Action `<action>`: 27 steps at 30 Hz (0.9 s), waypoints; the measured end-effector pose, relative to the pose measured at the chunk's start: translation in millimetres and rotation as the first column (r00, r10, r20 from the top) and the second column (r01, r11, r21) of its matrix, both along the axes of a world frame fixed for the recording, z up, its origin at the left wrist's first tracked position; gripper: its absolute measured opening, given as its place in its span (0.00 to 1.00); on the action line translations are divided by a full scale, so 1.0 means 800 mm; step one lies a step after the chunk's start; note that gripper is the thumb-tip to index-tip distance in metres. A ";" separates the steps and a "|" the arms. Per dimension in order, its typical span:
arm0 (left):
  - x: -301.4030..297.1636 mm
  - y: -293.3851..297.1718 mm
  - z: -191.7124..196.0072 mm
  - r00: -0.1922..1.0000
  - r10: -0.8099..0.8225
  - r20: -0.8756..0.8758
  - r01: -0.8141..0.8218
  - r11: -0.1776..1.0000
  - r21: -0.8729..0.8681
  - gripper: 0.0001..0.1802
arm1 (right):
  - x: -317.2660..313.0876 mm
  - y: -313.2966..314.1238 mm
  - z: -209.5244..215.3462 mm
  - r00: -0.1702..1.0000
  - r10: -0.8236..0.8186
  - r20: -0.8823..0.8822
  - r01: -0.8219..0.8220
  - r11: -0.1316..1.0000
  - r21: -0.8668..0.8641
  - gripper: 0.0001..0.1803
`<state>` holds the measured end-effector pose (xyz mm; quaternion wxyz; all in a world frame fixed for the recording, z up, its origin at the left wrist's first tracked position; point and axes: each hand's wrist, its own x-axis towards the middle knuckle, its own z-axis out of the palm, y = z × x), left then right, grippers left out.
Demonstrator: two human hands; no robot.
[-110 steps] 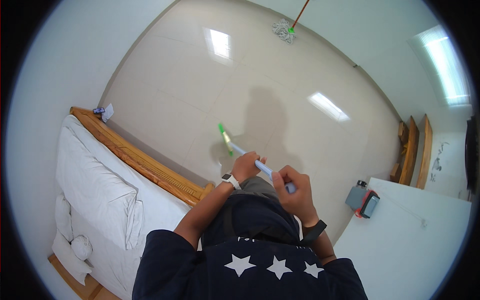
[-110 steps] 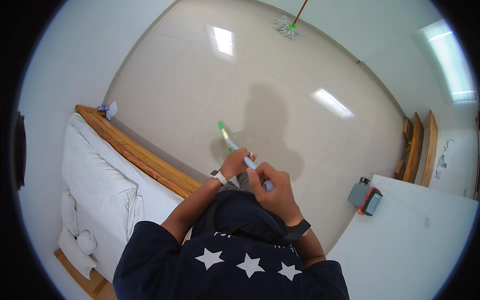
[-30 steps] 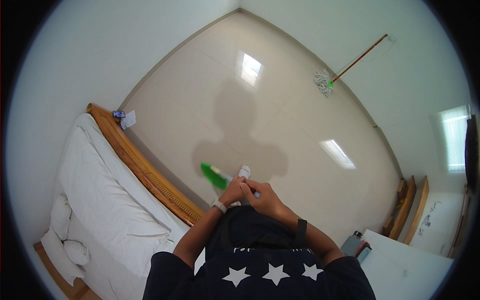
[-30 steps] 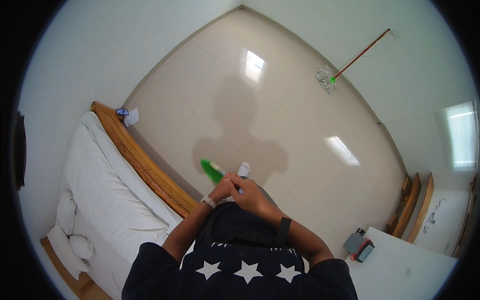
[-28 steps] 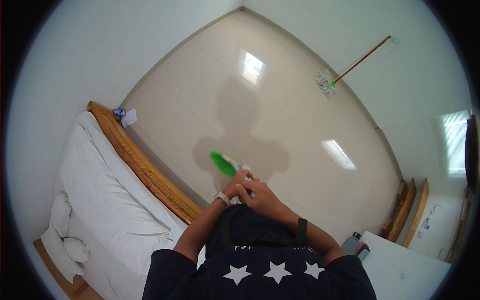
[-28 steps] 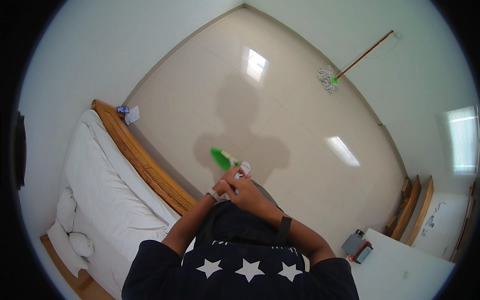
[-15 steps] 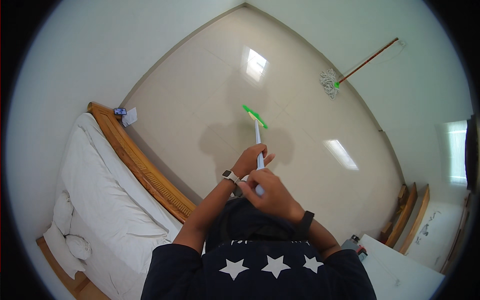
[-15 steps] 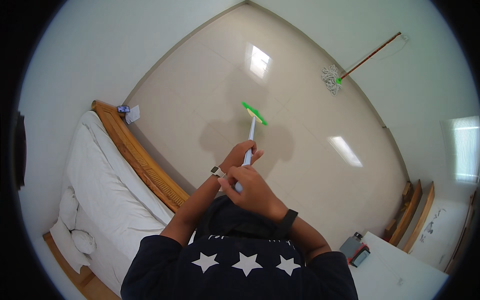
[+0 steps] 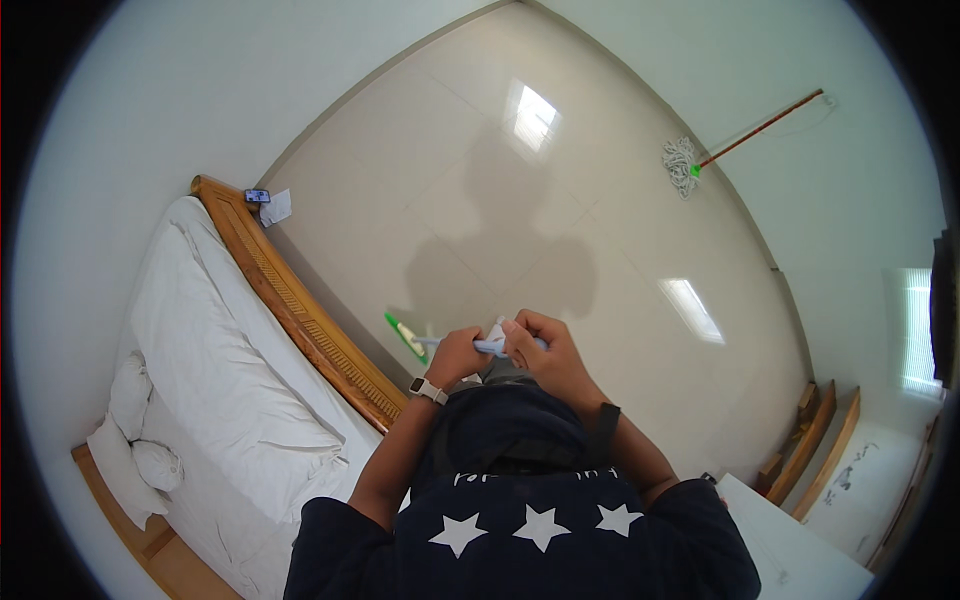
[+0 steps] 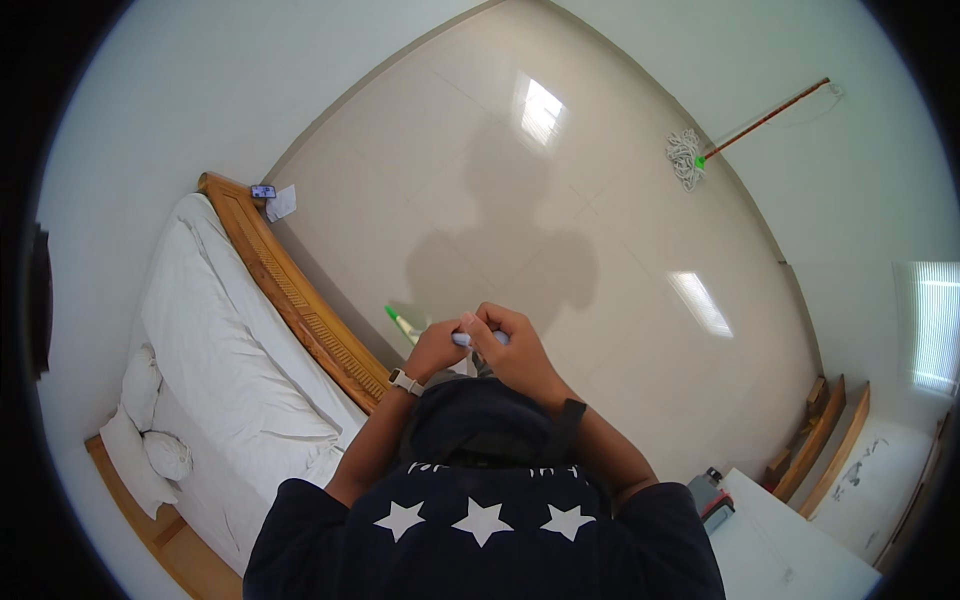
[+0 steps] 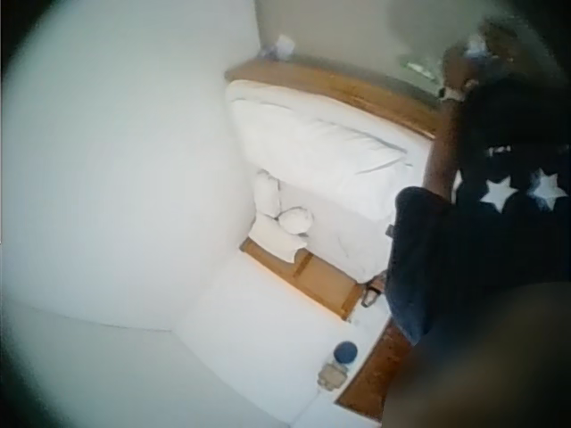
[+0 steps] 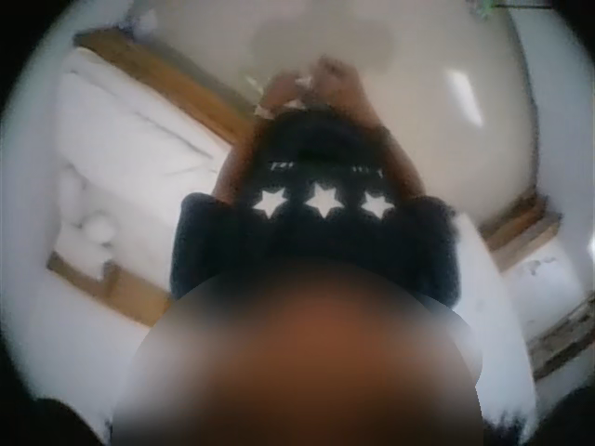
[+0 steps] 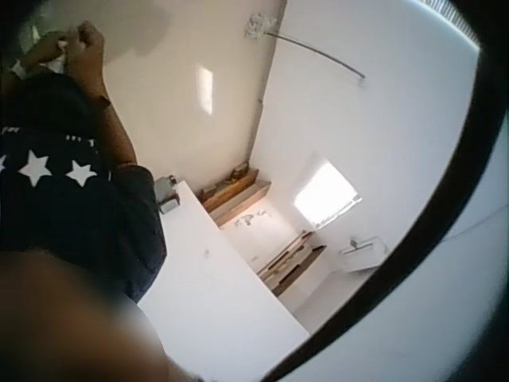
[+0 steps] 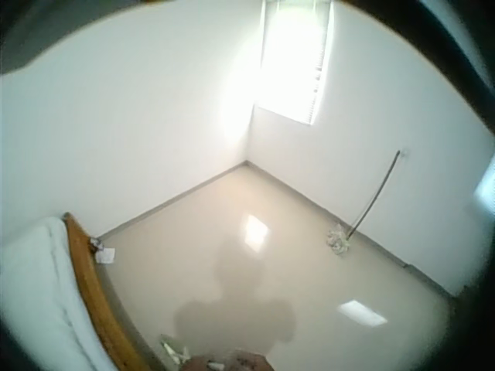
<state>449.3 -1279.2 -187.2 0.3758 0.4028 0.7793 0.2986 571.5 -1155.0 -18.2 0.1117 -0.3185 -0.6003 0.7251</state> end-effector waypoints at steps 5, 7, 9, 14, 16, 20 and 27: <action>-0.006 -0.065 -0.073 0.996 -0.077 0.049 0.085 0.978 -0.191 0.17 | -0.009 -0.040 -0.085 0.998 0.049 0.047 -0.041 0.987 -0.156 0.22; -0.005 -0.080 -0.103 0.989 -0.055 0.137 0.079 0.981 -0.177 0.15 | -0.013 -0.055 -0.082 0.994 0.072 0.088 -0.070 0.997 -0.021 0.22; 0.006 -0.076 -0.124 0.983 -0.022 0.183 0.021 1.000 0.009 0.16 | -0.020 -0.064 -0.070 0.988 0.086 0.132 -0.102 0.988 0.113 0.21; 0.007 -0.028 -0.117 0.953 -0.059 0.298 -0.040 0.948 0.316 0.19 | -0.025 -0.078 -0.028 0.975 0.216 0.052 -0.216 0.865 0.453 0.17; 0.013 0.006 -0.083 0.956 -0.070 0.284 -0.039 0.933 0.359 0.17 | -0.022 -0.078 -0.037 0.973 0.228 0.045 -0.215 0.810 0.546 0.16; 0.015 0.047 -0.038 0.961 -0.101 0.256 -0.045 0.859 0.510 0.15 | -0.022 -0.087 -0.031 0.956 0.284 0.073 -0.249 0.655 0.714 0.15; 0.002 0.075 0.048 0.959 -0.089 0.269 -0.046 0.890 0.455 0.18 | -0.024 -0.071 0.037 0.958 0.276 0.081 -0.247 0.646 0.722 0.11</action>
